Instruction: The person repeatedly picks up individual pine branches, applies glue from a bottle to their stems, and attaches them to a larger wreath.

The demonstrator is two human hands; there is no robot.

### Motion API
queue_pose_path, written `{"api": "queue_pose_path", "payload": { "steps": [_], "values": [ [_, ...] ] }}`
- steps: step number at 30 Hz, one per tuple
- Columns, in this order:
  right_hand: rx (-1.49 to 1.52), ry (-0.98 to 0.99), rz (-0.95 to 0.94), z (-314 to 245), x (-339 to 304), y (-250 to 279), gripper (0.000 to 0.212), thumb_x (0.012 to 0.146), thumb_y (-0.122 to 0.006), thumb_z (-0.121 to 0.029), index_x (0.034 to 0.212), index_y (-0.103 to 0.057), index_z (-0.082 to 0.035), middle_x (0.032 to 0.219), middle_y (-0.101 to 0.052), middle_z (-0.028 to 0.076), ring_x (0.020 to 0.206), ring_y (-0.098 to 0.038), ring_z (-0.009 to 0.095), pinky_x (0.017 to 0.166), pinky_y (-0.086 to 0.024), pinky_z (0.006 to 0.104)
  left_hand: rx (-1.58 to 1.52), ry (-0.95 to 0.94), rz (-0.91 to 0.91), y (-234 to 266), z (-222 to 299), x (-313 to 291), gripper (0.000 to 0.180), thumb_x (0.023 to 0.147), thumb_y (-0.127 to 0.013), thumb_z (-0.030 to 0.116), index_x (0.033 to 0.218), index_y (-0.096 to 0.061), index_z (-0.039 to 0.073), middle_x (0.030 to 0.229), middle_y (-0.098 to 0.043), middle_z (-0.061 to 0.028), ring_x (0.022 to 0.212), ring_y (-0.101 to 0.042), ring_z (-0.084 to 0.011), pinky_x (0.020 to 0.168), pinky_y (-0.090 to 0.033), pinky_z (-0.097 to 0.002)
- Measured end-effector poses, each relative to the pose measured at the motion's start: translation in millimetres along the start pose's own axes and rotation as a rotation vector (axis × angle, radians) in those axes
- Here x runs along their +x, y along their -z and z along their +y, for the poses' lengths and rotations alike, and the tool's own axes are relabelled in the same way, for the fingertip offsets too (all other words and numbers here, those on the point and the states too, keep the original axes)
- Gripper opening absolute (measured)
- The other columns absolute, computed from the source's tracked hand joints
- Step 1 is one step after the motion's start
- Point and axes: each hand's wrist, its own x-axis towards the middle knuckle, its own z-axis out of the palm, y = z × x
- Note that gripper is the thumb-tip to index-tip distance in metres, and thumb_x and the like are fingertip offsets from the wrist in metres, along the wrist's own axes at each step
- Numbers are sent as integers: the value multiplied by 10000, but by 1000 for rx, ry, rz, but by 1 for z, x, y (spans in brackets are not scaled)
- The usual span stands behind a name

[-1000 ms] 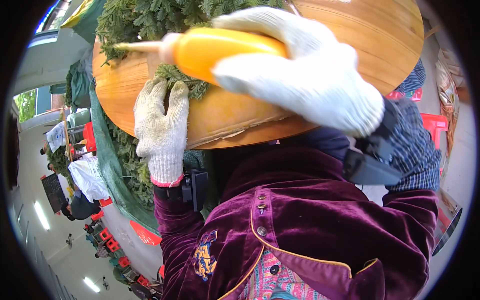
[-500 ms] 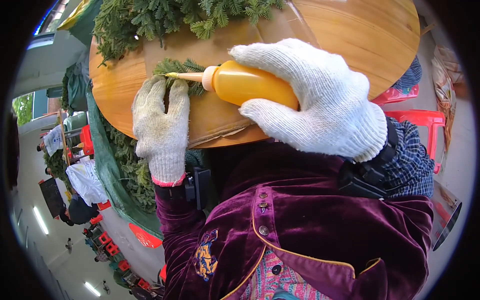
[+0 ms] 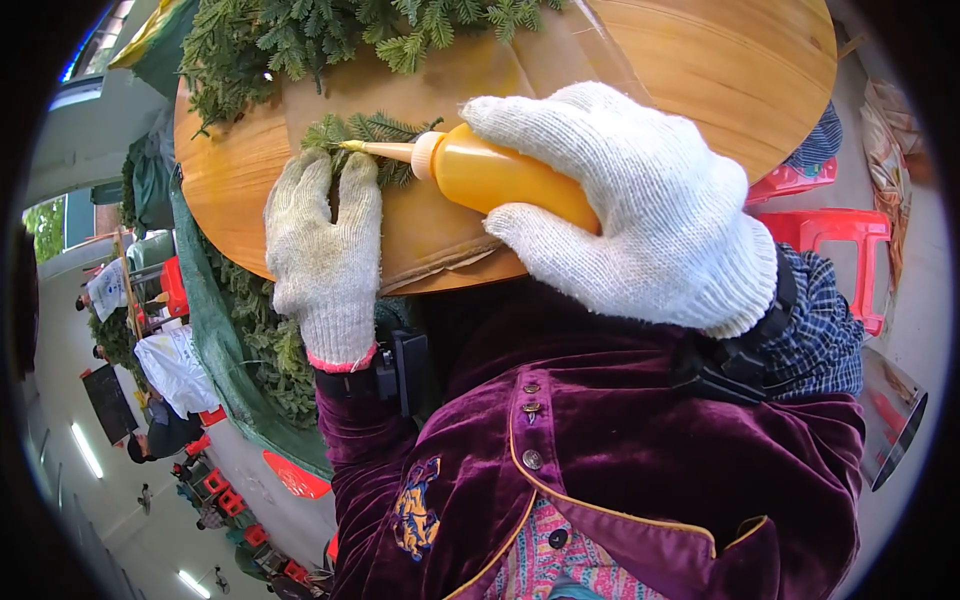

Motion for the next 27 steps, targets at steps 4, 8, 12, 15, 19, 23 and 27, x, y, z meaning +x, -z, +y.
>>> {"api": "queue_pose_path", "payload": {
  "steps": [4,8,12,15,19,23,27],
  "values": [
    [-37,-19,-6,0,1,-1,559,832,-794,-73,1364,-641,4,1173,-704,199,1051,-712,317,955,-537,360,-35,37,4,-1,0,-1,413,849,-815,315,1071,-745,-27,1142,-724,-197,1125,-648,-384,1018,-495,-486],
    [-48,-19,-17,1,3,0,551,831,-792,-71,1357,-647,-3,1160,-706,195,1025,-717,320,943,-543,362,-44,76,-12,-1,1,-2,427,857,-817,326,1084,-747,-29,1173,-723,-211,1167,-636,-398,1044,-488,-492],
    [-68,-11,-26,1,5,1,548,825,-793,-69,1351,-651,-6,1141,-708,191,1005,-720,315,920,-551,355,-28,98,-25,-1,4,-4,446,861,-819,328,1115,-739,-30,1202,-715,-220,1196,-623,-410,1054,-484,-501],
    [-105,-21,-35,-1,6,2,545,819,-795,-67,1342,-655,-6,1118,-710,187,979,-724,315,893,-560,351,-72,86,32,-2,4,-6,483,870,-815,330,1176,-719,-31,1250,-696,-230,1219,-608,-419,1059,-481,-509],
    [-157,-12,-40,-8,8,4,541,805,-800,-63,1326,-662,-10,1095,-713,186,938,-728,328,853,-575,359,-36,-8,89,-5,1,-6,513,880,-807,320,1233,-692,-34,1287,-677,-234,1239,-593,-423,1070,-470,-513],
    [-214,-15,-77,-15,12,9,551,788,-807,-59,1320,-666,-19,1072,-713,184,923,-731,332,826,-583,366,-43,43,-16,-5,-2,-6,501,887,-794,311,1238,-687,-31,1286,-675,-228,1247,-587,-421,1075,-461,-509],
    [-249,-20,-104,-20,14,15,566,774,-806,-50,1321,-665,-20,1044,-711,181,921,-735,327,808,-585,362,-47,33,-47,-2,0,-4,466,888,-781,298,1205,-688,-30,1247,-676,-225,1210,-593,-422,1045,-469,-505]
  ]
}}
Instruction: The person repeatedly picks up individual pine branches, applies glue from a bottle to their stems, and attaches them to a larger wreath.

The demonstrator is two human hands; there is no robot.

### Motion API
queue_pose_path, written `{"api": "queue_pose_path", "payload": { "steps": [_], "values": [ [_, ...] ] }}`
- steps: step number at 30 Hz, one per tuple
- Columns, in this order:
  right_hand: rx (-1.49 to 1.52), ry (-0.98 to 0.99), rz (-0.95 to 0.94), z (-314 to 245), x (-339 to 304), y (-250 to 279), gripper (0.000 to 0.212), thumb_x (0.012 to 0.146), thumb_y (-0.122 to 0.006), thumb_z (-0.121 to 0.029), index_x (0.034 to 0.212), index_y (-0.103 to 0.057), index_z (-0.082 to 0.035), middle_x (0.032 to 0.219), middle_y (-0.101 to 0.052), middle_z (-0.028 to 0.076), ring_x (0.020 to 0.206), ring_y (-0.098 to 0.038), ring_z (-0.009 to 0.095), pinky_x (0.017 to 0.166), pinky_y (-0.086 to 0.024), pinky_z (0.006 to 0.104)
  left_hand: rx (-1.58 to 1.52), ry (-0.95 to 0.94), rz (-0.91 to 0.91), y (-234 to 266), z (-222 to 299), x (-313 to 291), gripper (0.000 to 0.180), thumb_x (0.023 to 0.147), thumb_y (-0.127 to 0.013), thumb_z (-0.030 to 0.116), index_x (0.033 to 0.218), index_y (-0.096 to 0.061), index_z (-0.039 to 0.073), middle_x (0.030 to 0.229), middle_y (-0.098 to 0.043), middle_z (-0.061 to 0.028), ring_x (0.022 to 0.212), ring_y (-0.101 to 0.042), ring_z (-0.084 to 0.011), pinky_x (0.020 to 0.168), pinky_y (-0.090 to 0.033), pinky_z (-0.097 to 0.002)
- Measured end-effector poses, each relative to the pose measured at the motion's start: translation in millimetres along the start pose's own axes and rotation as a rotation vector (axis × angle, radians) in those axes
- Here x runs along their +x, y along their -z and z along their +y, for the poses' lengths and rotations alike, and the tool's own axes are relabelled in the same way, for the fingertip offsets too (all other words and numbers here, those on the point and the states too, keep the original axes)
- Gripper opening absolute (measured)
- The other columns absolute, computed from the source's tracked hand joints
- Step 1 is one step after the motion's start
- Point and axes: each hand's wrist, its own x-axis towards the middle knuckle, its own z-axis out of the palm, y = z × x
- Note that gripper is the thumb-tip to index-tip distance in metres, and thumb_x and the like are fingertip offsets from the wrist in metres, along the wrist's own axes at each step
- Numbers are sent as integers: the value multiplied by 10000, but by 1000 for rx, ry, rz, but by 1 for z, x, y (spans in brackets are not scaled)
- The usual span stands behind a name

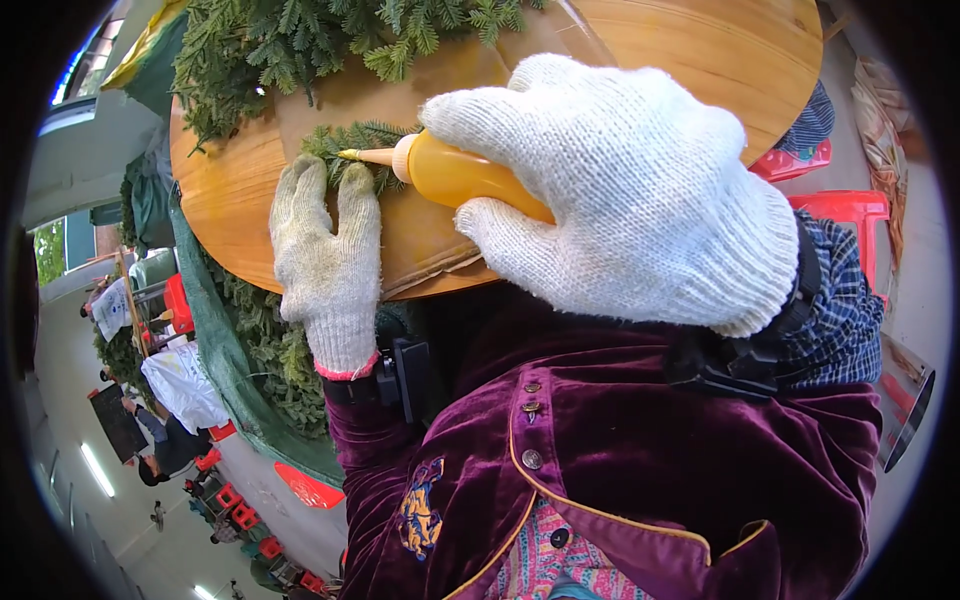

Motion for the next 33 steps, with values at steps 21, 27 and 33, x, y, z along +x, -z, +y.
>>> {"api": "queue_pose_path", "payload": {
  "steps": [21,27,33],
  "values": [
    [-54,79,-106,4,7,23,605,762,-785,-31,1351,-648,-17,1088,-700,184,954,-718,343,842,-571,383,-15,-29,-10,1,0,1,456,856,-793,284,1166,-692,-35,1211,-675,-222,1147,-608,-418,1019,-470,-507],
    [119,235,75,4,13,18,609,753,-767,-9,1350,-648,-10,1079,-699,180,965,-711,343,847,-566,389,-2,-27,-2,1,1,1,453,867,-786,285,1169,-691,-39,1219,-672,-229,1176,-598,-426,1026,-467,-516],
    [222,220,-118,46,16,29,612,753,-750,5,1356,-650,-12,1071,-701,169,944,-708,337,853,-564,394,-27,-11,-41,2,-1,1,439,879,-786,272,1165,-696,-50,1231,-680,-239,1225,-586,-434,1057,-457,-517]
  ]
}}
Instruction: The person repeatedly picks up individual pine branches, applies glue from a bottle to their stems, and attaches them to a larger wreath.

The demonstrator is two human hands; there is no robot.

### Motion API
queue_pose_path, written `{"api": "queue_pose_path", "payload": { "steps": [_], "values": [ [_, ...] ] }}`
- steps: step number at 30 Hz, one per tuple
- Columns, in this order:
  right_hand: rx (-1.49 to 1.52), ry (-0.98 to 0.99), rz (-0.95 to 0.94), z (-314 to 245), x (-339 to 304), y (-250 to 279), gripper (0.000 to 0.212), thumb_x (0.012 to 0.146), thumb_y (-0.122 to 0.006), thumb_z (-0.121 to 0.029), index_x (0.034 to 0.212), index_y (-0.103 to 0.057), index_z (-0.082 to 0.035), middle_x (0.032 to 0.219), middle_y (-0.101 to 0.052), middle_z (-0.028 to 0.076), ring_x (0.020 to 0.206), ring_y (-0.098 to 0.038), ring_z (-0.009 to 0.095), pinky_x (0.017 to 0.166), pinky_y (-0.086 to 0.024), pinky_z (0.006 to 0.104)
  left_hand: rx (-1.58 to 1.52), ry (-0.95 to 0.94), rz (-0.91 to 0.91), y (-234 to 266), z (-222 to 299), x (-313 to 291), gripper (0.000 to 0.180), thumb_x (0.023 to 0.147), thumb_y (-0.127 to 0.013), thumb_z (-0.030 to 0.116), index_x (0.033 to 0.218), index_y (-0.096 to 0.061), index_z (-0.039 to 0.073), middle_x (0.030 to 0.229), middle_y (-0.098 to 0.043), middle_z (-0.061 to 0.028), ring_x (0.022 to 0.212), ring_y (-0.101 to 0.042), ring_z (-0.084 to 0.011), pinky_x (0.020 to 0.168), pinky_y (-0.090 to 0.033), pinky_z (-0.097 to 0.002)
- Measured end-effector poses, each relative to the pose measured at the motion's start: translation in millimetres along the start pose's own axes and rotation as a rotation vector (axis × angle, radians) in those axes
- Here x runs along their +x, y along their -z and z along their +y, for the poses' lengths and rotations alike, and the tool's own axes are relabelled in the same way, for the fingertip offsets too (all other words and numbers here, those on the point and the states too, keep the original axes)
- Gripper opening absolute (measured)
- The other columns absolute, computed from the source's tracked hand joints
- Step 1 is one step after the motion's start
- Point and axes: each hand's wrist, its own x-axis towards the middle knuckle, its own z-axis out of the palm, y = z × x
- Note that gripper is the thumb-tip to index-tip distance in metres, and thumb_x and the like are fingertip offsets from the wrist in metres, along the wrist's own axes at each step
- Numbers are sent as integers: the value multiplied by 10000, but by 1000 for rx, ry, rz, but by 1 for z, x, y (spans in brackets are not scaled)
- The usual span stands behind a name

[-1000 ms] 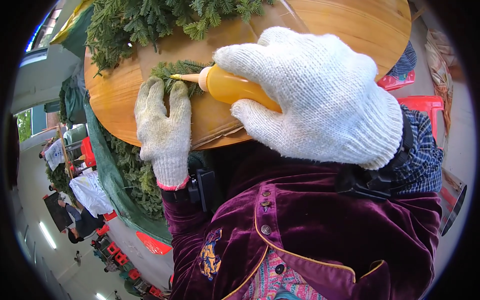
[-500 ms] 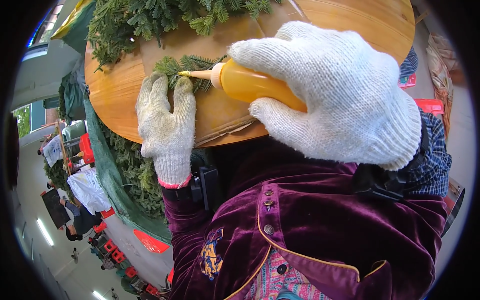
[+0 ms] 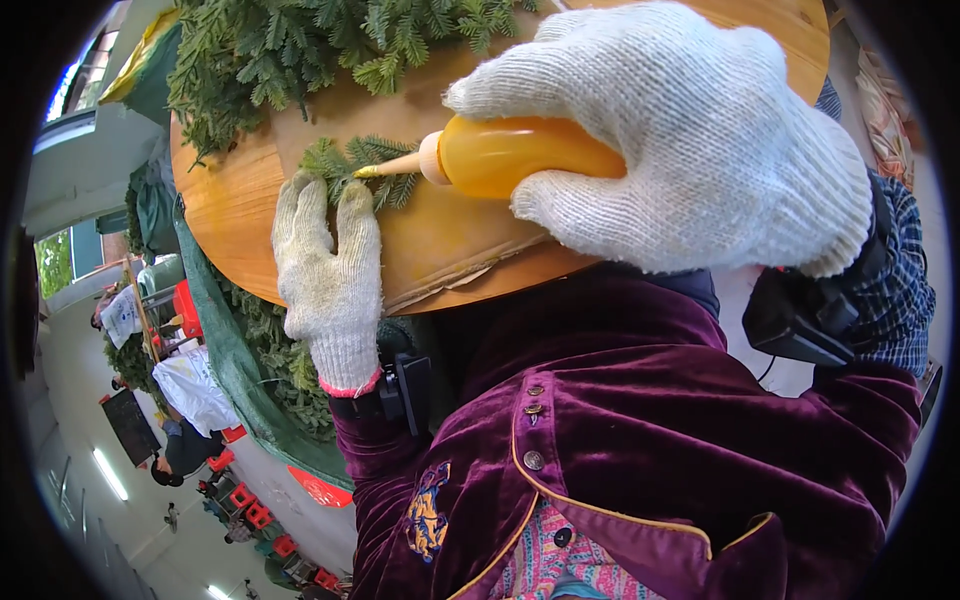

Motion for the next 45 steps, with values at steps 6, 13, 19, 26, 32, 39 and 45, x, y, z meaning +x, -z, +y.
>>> {"api": "queue_pose_path", "payload": {
  "steps": [6,13,19,26,32,39,45],
  "values": [
    [9,-70,-5,5,-11,6,619,739,-757,2,1350,-665,-32,1035,-698,167,913,-707,317,820,-557,384,16,4,-16,-1,-3,-1,445,881,-799,239,1181,-696,-71,1283,-673,-241,1268,-577,-430,1088,-452,-509],
    [65,-9,-20,14,-8,15,607,728,-747,10,1330,-675,-28,991,-702,158,861,-698,310,772,-548,374,-83,90,-46,-1,-2,-2,466,902,-795,229,1228,-686,-85,1331,-657,-247,1304,-565,-418,1119,-442,-489],
    [63,65,-64,27,-8,28,611,732,-722,13,1339,-666,-20,1011,-706,155,889,-688,295,788,-537,397,-56,92,-77,0,-4,-2,479,911,-787,242,1247,-680,-83,1359,-643,-251,1338,-545,-416,1132,-431,-490],
    [76,57,-128,43,-14,42,584,776,-728,-53,1355,-658,-21,1140,-702,156,1009,-673,280,885,-523,396,-44,98,-115,3,-5,0,487,919,-781,254,1268,-675,-68,1383,-630,-248,1357,-531,-409,1141,-426,-489],
    [46,-27,-135,55,-20,48,570,809,-731,-106,1367,-650,-22,1208,-692,151,1086,-656,271,946,-509,392,-41,133,-140,5,-1,1,502,919,-782,256,1290,-664,-61,1411,-611,-244,1365,-525,-403,1141,-430,-483],
    [5,-109,-149,70,-31,53,561,848,-734,-168,1382,-641,-24,1286,-679,146,1176,-636,261,1018,-492,387,-47,137,-168,8,1,3,505,917,-786,250,1311,-660,-39,1419,-604,-237,1367,-522,-393,1138,-434,-474],
    [-13,-227,-180,68,-25,60,560,882,-737,-221,1395,-633,-25,1354,-669,141,1253,-618,252,1079,-477,383,-57,165,-177,8,3,3,507,919,-781,264,1321,-660,-21,1417,-603,-239,1368,-520,-395,1138,-434,-472]
  ]
}}
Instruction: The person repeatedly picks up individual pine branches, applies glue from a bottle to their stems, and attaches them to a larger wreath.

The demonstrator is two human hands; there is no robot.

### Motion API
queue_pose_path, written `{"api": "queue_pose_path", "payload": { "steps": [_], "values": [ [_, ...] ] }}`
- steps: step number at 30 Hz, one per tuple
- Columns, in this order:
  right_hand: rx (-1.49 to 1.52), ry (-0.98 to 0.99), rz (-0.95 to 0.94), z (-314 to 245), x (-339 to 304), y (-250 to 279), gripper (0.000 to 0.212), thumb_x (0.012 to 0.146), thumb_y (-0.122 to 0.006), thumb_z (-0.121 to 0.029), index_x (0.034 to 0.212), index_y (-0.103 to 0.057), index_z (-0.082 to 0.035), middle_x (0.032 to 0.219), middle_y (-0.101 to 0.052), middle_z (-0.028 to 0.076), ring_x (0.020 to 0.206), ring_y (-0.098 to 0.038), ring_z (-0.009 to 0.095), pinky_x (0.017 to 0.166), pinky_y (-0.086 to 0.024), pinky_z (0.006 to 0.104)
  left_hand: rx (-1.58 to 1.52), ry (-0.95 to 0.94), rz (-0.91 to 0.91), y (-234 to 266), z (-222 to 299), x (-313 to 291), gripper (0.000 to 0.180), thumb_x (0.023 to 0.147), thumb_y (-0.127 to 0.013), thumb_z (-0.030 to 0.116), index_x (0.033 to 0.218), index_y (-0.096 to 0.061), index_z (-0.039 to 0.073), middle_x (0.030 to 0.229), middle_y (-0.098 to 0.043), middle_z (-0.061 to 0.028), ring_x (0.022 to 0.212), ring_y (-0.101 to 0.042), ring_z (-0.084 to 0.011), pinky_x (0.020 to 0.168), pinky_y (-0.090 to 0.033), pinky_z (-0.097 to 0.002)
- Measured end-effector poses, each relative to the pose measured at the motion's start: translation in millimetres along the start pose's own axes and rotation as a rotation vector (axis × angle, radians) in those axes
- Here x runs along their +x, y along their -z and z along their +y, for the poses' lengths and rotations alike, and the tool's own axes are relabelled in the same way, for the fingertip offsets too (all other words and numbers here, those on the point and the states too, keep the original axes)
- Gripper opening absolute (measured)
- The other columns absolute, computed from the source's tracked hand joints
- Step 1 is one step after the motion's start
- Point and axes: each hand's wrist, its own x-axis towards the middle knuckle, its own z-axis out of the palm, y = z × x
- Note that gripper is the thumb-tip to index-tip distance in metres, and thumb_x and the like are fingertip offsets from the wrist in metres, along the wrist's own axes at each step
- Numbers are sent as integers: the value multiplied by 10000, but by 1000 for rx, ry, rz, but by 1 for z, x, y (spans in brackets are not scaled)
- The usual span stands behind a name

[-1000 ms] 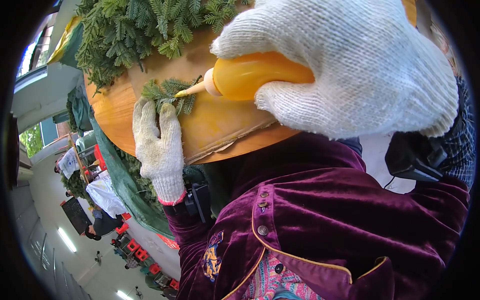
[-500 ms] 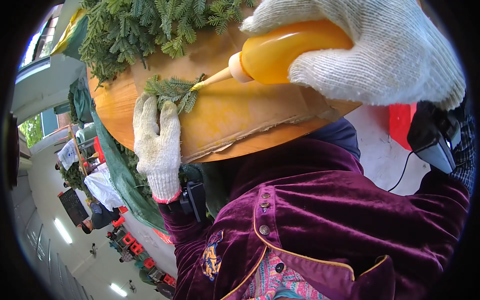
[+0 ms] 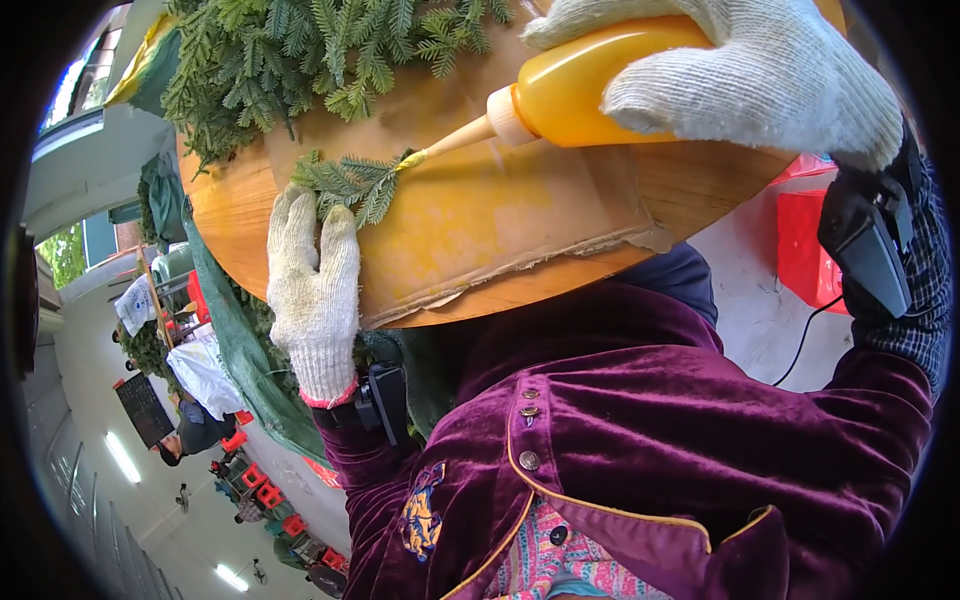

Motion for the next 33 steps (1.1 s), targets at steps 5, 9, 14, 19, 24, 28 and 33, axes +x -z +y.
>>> {"api": "queue_pose_path", "payload": {
  "steps": [5,9,14,19,24,28,33],
  "values": [
    [218,-295,-12,-11,-7,2,573,905,-729,-281,1397,-622,-10,1391,-662,131,1267,-620,226,1093,-471,367,-21,-21,14,0,-1,3,487,925,-766,272,1304,-667,-17,1386,-617,-248,1347,-532,-401,1131,-433,-490],
    [234,-95,-41,-3,-12,7,609,919,-709,-338,1393,-603,28,1382,-660,159,1259,-626,241,1099,-464,376,-17,-115,114,-5,2,3,374,874,-781,243,1162,-712,15,1262,-671,-215,1230,-593,-396,1060,-469,-481],
    [332,-125,217,-10,-24,-9,735,890,-695,-475,1421,-575,19,1365,-649,172,1184,-660,263,1038,-501,384,-58,-244,367,-7,-5,6,153,773,-780,228,880,-749,122,1017,-724,-78,980,-664,-304,903,-499,-449],
    [687,-184,188,1,1,-35,973,807,-726,-647,1468,-513,34,1184,-667,130,822,-656,126,579,-517,218,-2,-204,327,-1,-19,12,118,782,-749,258,796,-750,141,915,-702,-57,941,-666,-283,900,-471,-441],
    [921,-74,171,33,22,-52,864,905,-663,-562,1495,-464,37,1136,-675,180,716,-654,134,525,-488,211,11,-157,332,-2,-18,9,127,767,-763,193,852,-748,100,948,-727,-93,957,-681,-313,919,-504,-432],
    [1153,-71,274,54,23,-67,753,1002,-561,-521,1504,-439,27,1144,-679,232,668,-654,160,469,-449,207,50,-161,432,8,-46,-11,133,753,-756,118,885,-755,99,1001,-749,-94,976,-701,-304,913,-540,-429],
    [1298,24,143,67,27,-63,665,1064,-484,-466,1510,-420,22,1247,-651,272,793,-698,237,524,-536,238,-54,84,628,39,-116,-70,105,776,-749,65,856,-744,134,980,-751,-66,975,-709,-262,912,-558,-383]
  ]
}}
